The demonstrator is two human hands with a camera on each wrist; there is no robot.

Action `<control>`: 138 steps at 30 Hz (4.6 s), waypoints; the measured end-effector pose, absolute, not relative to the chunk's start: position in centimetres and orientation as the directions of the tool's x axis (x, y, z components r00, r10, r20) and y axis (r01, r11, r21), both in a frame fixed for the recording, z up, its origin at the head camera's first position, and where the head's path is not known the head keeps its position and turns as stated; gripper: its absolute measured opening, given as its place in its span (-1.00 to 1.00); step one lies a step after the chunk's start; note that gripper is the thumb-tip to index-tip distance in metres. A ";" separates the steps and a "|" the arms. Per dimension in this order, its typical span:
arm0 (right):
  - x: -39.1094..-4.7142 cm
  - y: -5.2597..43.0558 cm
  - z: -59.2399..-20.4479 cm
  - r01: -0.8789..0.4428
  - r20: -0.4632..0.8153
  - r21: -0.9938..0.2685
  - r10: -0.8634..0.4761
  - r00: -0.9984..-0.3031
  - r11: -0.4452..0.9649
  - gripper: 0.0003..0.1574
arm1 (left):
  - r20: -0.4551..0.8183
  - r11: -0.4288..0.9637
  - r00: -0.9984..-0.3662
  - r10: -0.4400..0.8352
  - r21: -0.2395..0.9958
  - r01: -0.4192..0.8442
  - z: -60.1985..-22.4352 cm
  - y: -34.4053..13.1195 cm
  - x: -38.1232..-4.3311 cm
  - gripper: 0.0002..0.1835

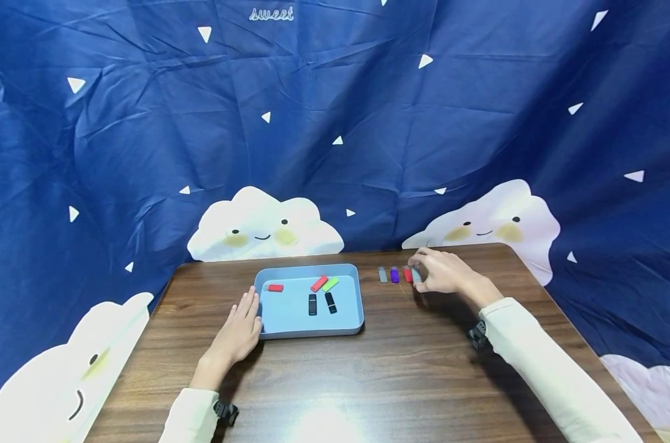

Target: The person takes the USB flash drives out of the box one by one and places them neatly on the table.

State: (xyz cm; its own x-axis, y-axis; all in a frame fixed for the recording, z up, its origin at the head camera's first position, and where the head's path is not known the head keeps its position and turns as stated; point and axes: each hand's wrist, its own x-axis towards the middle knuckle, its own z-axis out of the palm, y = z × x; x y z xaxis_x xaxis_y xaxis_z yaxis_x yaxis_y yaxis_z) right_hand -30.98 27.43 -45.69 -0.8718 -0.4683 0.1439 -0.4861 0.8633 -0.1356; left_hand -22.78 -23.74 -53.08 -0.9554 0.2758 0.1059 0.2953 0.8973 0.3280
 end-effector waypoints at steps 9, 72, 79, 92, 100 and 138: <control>-31.6 28.8 -46.4 -0.442 0.121 -0.156 -0.427 -0.896 0.883 -0.29 | 0.124 0.892 -0.953 0.276 0.336 0.302 -54.1 -24.0 -23.3 -0.33; -35.3 29.8 -50.4 -0.326 -0.052 -0.257 -0.350 -0.935 0.910 -0.33 | 0.096 0.905 -0.960 0.263 0.321 0.280 -53.2 -23.6 -22.8 -0.34; -35.4 30.0 -50.5 -0.325 -0.051 -0.261 -0.349 -0.936 0.909 -0.33 | 0.114 0.895 -0.955 0.272 0.334 0.295 -53.2 -23.5 -22.8 -0.34; -35.0 30.1 -49.6 -0.385 0.029 -0.257 -0.391 -0.920 0.887 -0.49 | 0.136 0.891 -0.945 0.298 0.316 0.327 -53.7 -23.8 -23.1 -0.35; -35.3 28.1 -47.9 -0.421 0.110 -0.244 -0.407 -0.907 0.873 -0.95 | 0.117 0.900 -0.950 0.289 0.304 0.312 -52.9 -23.4 -22.9 -0.35; -33.3 11.8 -42.8 -0.737 0.142 -0.127 -0.723 -0.676 0.664 -0.89 | 0.134 0.877 -0.938 0.319 0.334 0.346 -53.6 -24.1 -23.3 -0.34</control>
State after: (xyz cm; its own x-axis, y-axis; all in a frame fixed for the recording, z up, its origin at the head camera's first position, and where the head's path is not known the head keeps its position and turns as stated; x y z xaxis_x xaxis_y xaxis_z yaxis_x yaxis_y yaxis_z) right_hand -33.31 11.75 -42.83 -0.6760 -0.7231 0.1417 -0.7369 0.6640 -0.1270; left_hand -23.32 -24.08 -53.56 -0.9381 0.3194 0.1340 0.3462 0.8766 0.3343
